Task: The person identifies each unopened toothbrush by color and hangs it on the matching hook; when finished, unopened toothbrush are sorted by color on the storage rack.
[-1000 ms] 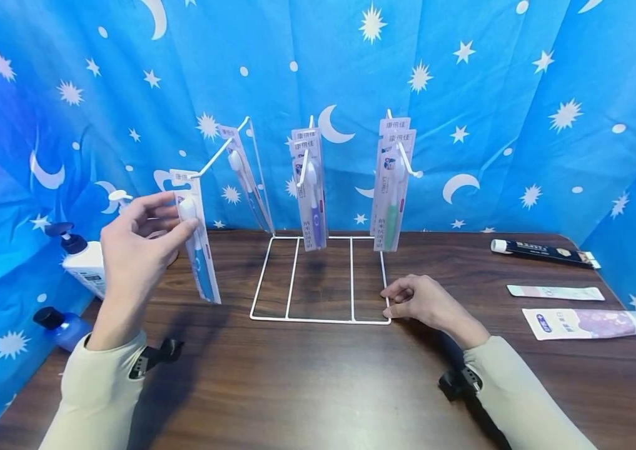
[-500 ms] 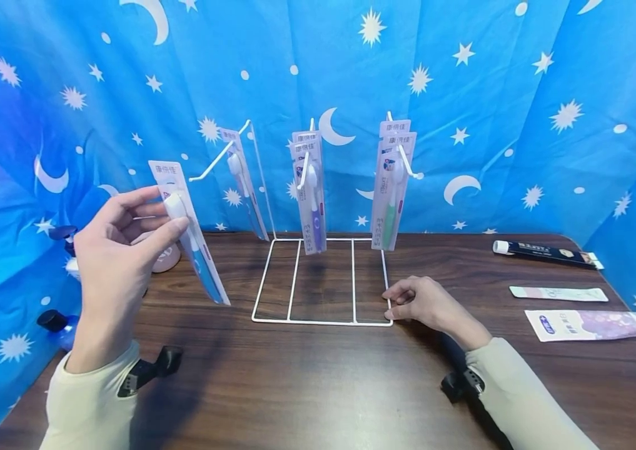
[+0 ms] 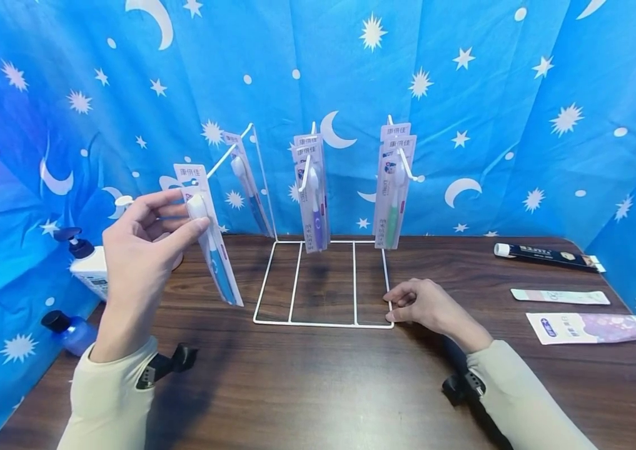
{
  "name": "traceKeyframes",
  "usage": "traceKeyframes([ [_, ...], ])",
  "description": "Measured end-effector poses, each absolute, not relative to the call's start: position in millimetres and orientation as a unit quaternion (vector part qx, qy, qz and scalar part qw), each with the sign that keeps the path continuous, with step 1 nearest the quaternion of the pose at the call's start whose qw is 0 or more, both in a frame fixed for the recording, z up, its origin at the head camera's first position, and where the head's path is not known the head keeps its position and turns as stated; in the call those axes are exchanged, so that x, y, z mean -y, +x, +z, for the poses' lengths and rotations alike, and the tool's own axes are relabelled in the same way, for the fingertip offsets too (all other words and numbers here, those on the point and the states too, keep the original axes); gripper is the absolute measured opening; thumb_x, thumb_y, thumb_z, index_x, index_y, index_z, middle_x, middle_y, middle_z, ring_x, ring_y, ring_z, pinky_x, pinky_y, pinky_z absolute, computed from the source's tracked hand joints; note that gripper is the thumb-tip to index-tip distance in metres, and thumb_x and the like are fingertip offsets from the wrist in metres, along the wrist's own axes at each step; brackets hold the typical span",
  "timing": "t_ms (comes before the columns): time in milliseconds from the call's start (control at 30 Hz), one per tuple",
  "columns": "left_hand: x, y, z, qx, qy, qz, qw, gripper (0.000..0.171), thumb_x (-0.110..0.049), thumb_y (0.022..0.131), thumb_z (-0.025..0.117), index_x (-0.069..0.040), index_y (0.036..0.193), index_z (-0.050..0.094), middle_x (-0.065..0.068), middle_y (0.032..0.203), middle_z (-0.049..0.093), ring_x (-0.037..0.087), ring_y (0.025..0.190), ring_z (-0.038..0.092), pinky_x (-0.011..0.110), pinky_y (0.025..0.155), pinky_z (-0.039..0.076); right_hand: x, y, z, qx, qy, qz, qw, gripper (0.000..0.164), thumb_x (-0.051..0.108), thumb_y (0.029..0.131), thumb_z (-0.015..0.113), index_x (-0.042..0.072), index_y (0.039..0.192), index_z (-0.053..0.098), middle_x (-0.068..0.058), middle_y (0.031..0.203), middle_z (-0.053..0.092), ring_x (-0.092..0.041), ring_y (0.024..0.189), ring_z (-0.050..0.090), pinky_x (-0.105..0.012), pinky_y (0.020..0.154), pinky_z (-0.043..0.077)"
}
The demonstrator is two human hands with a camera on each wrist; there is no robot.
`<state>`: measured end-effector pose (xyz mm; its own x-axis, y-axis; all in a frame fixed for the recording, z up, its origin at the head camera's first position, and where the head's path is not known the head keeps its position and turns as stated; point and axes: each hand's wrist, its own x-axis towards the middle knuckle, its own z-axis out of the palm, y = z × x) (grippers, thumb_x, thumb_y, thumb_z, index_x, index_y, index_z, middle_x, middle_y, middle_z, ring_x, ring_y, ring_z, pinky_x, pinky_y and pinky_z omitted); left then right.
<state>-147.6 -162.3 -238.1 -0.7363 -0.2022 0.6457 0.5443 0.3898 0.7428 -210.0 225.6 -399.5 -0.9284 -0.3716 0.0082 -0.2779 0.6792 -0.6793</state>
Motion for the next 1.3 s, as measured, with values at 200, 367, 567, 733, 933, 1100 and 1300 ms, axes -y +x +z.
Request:
traceKeyframes([
  [200,164,-154,-241,0.759,-0.105,-0.547,0.337,0.044,-0.018,0.078,0.083,-0.013,0.119,0.067,0.008,0.101,0.069,0.018,0.087,0.068,0.026,0.072,0.053,-226,-211,-398,-0.913,-0.18,-0.361,0.063,0.033,0.023,0.078,0.082,0.009,0.107,0.072,0.0,0.087,0.065,-0.019,0.077,0.052,-0.031,0.066,0.042],
  [367,164,-162,-247,0.765,-0.098,-0.542,0.335,0.047,-0.016,0.077,0.083,-0.011,0.12,0.066,0.008,0.101,0.068,0.018,0.087,0.068,0.025,0.073,0.053,-226,-212,-399,-0.912,-0.179,-0.364,0.065,0.033,0.023,0.079,0.081,0.008,0.107,0.072,0.0,0.087,0.065,-0.019,0.077,0.052,-0.031,0.067,0.042],
  [567,156,-163,-239,0.773,-0.1,-0.527,0.339,0.044,-0.01,0.079,0.081,-0.003,0.119,0.065,0.013,0.102,0.069,0.022,0.088,0.069,0.025,0.074,0.053,-224,-211,-402,-0.912,-0.18,-0.363,0.061,0.033,0.023,0.078,0.082,0.009,0.106,0.073,-0.001,0.087,0.065,-0.019,0.078,0.052,-0.033,0.069,0.043],
  [733,156,-173,-238,0.791,-0.095,-0.496,0.346,0.043,-0.011,0.079,0.081,-0.004,0.119,0.065,0.016,0.103,0.069,0.027,0.09,0.069,0.031,0.078,0.054,-221,-212,-404,-0.911,-0.184,-0.364,0.056,0.033,0.023,0.078,0.082,0.008,0.106,0.073,-0.001,0.088,0.065,-0.019,0.078,0.053,-0.032,0.069,0.043],
  [933,167,-203,-249,0.807,-0.103,-0.463,0.353,0.047,-0.028,0.079,0.082,-0.013,0.12,0.065,0.006,0.099,0.068,0.015,0.088,0.069,0.029,0.075,0.054,-221,-213,-402,-0.912,-0.186,-0.362,0.054,0.032,0.023,0.078,0.082,0.009,0.105,0.073,-0.001,0.088,0.066,-0.018,0.077,0.053,-0.032,0.069,0.044],
  [1100,168,-216,-252,0.812,-0.107,-0.453,0.353,0.049,-0.033,0.079,0.081,-0.013,0.121,0.063,0.005,0.098,0.067,0.012,0.089,0.069,0.03,0.075,0.054,-220,-214,-401,-0.911,-0.182,-0.364,0.059,0.032,0.023,0.079,0.081,0.009,0.106,0.072,-0.001,0.089,0.065,-0.019,0.078,0.053,-0.033,0.069,0.043],
  [1300,167,-225,-257,0.813,-0.106,-0.451,0.352,0.051,-0.034,0.08,0.08,-0.013,0.123,0.062,0.007,0.105,0.066,0.016,0.093,0.069,0.034,0.075,0.055,-220,-212,-403,-0.909,-0.181,-0.37,0.067,0.032,0.022,0.079,0.081,0.009,0.106,0.072,-0.002,0.088,0.064,-0.019,0.078,0.053,-0.032,0.069,0.044],
])
